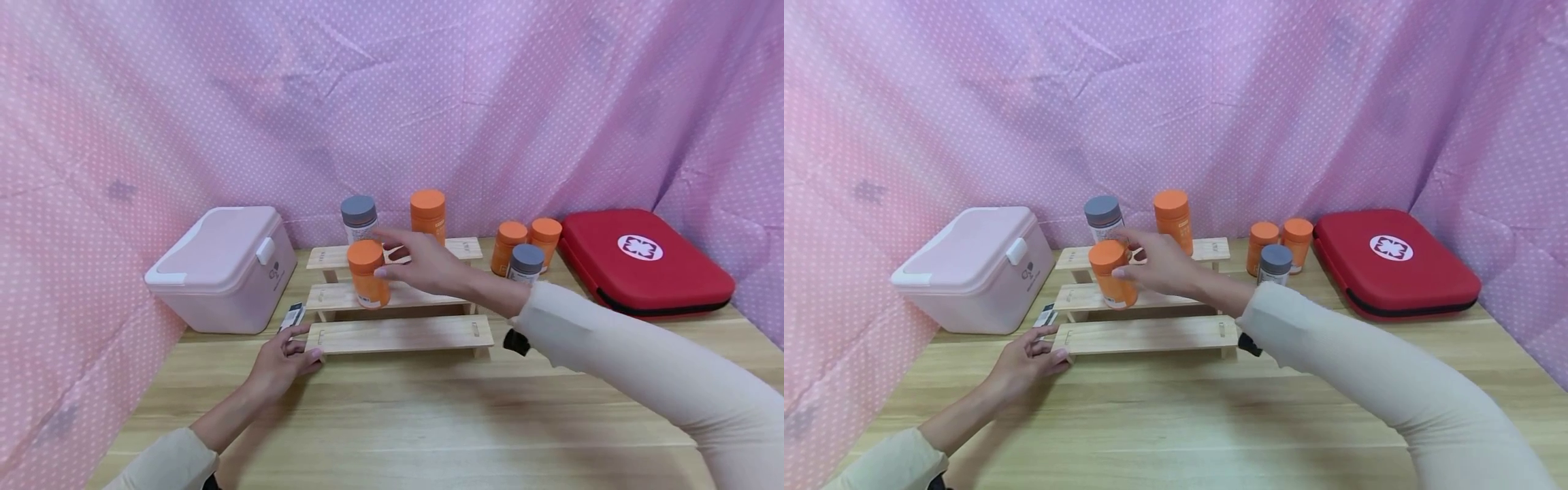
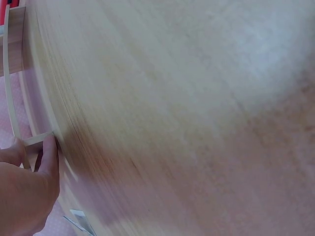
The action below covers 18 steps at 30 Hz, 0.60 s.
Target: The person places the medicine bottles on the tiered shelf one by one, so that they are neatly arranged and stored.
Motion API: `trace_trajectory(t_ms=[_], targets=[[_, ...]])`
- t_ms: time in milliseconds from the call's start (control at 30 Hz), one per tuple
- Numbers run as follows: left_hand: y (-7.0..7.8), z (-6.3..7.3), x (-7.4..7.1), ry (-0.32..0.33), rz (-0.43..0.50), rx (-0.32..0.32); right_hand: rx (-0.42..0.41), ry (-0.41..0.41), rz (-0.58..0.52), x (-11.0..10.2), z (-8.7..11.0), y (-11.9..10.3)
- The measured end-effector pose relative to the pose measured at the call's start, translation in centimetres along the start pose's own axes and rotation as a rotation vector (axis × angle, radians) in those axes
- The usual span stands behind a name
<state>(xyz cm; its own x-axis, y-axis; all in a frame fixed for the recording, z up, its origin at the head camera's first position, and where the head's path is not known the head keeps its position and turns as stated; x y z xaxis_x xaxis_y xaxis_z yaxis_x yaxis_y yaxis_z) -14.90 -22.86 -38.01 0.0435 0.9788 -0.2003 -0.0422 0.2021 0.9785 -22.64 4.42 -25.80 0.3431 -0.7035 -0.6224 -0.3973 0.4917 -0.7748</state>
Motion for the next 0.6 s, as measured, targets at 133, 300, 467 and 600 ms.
trace_trajectory(t_ms=[133,300,467,600], targets=[[0.1,-0.1,0.1,0.006,0.000,0.002,-0.027,0.005,-0.004,-1.6,2.3,0.5],[0.1,-0.2,0.2,0.010,0.006,-0.012,-0.093,0.070,0.120,-3.4,6.3,1.7],[0.2,-0.3,0.3,0.017,0.015,-0.025,-0.109,0.176,0.262,-5.4,9.6,3.7],[0.1,-0.2,0.3,0.024,0.018,-0.030,-0.058,0.218,0.339,-7.1,11.3,5.6]])
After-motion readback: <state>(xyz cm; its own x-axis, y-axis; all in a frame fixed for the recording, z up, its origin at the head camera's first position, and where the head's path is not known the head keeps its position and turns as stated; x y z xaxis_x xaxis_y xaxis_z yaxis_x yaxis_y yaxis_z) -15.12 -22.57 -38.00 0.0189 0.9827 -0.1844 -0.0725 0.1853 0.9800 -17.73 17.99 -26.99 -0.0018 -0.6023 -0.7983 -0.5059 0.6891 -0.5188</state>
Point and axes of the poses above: each hand's wrist, its own z-axis away from the middle knuckle, its own x-axis out of the palm, y = z × x, the point moved 1 cm from there along -z, towards the middle knuckle, and after that the axes turned 7 degrees about x, right-handed, at the moved point
